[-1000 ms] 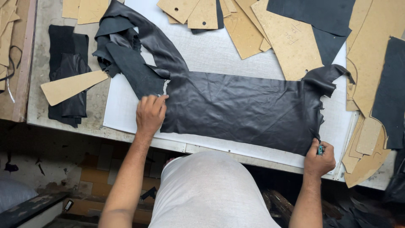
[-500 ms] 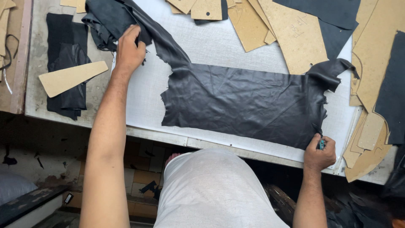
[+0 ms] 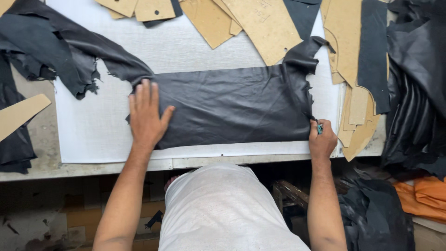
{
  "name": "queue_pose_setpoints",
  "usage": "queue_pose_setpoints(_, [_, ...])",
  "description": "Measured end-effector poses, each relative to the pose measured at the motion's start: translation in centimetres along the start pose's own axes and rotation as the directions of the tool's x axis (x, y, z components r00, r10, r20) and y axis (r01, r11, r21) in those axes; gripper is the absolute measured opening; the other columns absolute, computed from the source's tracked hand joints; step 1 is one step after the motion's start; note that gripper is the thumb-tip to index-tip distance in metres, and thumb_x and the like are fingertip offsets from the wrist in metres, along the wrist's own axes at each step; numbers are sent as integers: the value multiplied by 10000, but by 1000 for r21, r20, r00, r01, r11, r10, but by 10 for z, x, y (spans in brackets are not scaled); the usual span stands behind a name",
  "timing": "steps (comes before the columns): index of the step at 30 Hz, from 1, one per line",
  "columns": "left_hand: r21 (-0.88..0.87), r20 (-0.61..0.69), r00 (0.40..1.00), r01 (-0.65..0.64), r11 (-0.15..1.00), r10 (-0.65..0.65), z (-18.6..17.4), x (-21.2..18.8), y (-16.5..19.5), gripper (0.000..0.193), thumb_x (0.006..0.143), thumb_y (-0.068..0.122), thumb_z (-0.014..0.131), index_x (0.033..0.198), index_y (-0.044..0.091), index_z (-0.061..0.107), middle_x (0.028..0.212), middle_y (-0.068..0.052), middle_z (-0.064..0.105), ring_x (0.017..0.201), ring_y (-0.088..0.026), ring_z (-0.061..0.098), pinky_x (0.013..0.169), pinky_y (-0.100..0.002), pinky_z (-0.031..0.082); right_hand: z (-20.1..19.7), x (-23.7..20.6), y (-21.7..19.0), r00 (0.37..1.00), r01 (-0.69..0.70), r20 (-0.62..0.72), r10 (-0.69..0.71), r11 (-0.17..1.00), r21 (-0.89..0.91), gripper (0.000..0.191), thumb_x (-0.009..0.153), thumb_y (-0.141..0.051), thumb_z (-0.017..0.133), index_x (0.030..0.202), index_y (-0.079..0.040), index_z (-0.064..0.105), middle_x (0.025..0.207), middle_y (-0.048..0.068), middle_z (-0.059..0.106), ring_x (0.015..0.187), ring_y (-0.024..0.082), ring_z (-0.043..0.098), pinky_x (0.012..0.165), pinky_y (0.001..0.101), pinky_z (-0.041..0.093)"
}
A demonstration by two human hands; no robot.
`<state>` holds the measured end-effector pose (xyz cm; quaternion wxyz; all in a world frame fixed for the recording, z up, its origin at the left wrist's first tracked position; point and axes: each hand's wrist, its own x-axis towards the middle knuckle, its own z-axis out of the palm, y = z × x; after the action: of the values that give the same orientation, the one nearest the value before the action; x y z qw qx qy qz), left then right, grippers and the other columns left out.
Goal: The person uses cardboard templates to cut shapes from black leather on a workbench. They place templates on the leather, trace around them with a utility knife, and remove the cut pieces, repeating the process with different templates.
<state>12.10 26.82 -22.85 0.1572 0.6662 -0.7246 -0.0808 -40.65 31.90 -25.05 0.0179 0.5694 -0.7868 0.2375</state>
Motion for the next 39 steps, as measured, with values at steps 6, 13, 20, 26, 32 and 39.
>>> queue_pose_setpoints(6, [90, -86, 989, 125, 988, -118, 62, 27, 96, 937, 1022, 585, 504, 1590, -127, 282, 1676, -325, 187, 1569, -430, 174, 1249, -603, 105, -34, 48, -17, 974, 189, -120, -193, 981, -48, 203, 892, -193, 813, 1021, -61, 726, 981, 146, 714, 904, 351, 679, 754, 448, 533])
queue_pose_setpoints(13, [-102, 7, 923, -381, 919, 384, 118, 54, 289, 1092, 897, 716, 563, 1590, -80, 280, 1687, -259, 220, 1580, -362, 187, 1286, -534, 133, 9, 151, -72, 971, 163, 48, -235, 796, 583, 422, 822, -126, 901, 1164, -4, 686, 1071, 103, 685, 1003, 219, 662, 790, 315, 546])
queue_pose_setpoints(20, [-99, 109, 897, -420, 902, 429, 111, 64, 302, 1093, 748, 782, 618, 1571, 127, 320, 1645, -231, 219, 1535, -344, 177, 1205, -642, 87, 11, 178, -50, 991, 133, -83, -107, 876, 464, 336, 840, -42, 882, 1141, -53, 734, 917, 118, 685, 875, 258, 665, 848, 354, 539])
queue_pose_setpoints(26, [-125, 1, 783, -618, 776, 623, 103, 48, 267, 1071, 839, 742, 600, 1582, 19, 332, 1679, -147, 303, 1569, -268, 260, 1288, -504, 167, -17, 142, -29, 980, -163, 197, -25, 464, 871, 303, 1156, -145, 421, 1394, 17, 517, 1213, 113, 654, 866, 185, 728, 579, 279, 624])
queue_pose_setpoints(32, [49, -43, 986, -156, 986, 159, 63, 17, 111, 1000, 920, 699, 543, 1569, -29, 320, 1662, -198, 301, 1545, -316, 250, 1250, -474, 178, 15, 45, -36, 773, -513, 624, -113, 469, 719, 355, 1064, -217, 451, 1337, -43, 597, 792, 107, 676, 423, 72, 447, 343, 211, 311])
queue_pose_setpoints(39, [209, -337, 911, 317, 925, -236, 26, 16, 13, 722, 992, 370, 651, 1592, 54, 402, 1691, -186, 238, 1586, -315, 214, 1254, -616, 108, 44, 16, -28, 882, -393, 468, -60, 455, 799, 240, 1044, -125, 573, 1211, 0, 692, 811, 60, 654, 489, 33, 442, 392, 191, 329])
